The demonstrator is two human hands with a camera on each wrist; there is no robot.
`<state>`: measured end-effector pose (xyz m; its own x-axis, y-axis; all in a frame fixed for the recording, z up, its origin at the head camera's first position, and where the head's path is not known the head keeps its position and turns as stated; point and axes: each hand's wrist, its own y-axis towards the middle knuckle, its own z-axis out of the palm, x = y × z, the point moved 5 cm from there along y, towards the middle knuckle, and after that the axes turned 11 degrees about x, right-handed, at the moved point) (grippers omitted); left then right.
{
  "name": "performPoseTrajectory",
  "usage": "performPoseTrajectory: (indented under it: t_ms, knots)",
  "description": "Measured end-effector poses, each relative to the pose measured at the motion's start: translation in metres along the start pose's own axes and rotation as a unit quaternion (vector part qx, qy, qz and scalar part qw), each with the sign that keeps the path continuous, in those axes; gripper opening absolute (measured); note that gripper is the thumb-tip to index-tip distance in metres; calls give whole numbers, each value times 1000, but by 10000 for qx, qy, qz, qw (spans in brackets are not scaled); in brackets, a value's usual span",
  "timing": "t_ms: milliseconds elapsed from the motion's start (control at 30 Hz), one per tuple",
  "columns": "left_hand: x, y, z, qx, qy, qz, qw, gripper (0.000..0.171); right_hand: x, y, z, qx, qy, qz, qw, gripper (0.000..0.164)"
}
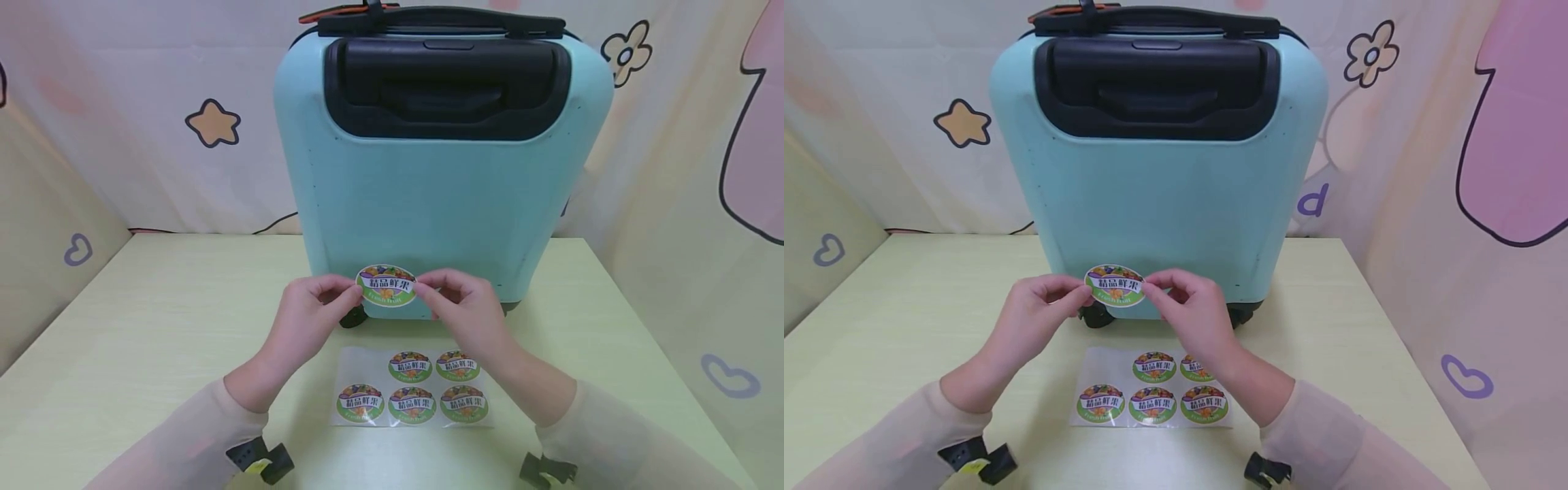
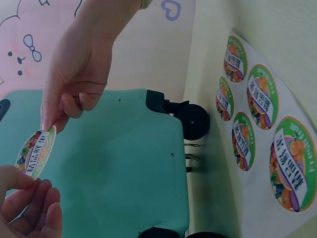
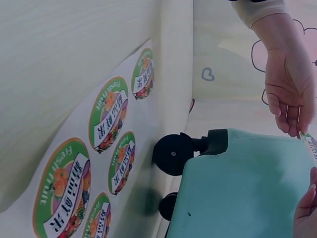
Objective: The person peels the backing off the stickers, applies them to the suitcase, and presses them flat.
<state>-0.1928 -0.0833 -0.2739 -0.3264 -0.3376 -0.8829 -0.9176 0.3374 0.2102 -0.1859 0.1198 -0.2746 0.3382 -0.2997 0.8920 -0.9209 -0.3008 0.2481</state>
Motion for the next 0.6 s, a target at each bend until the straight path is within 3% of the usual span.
performPoseTrajectory:
  t_ms: [600]
  knots:
    - [-11, 1, -11, -333, 347, 266, 9985, 16, 15, 5, -1, -81, -115, -495, 9987, 13]
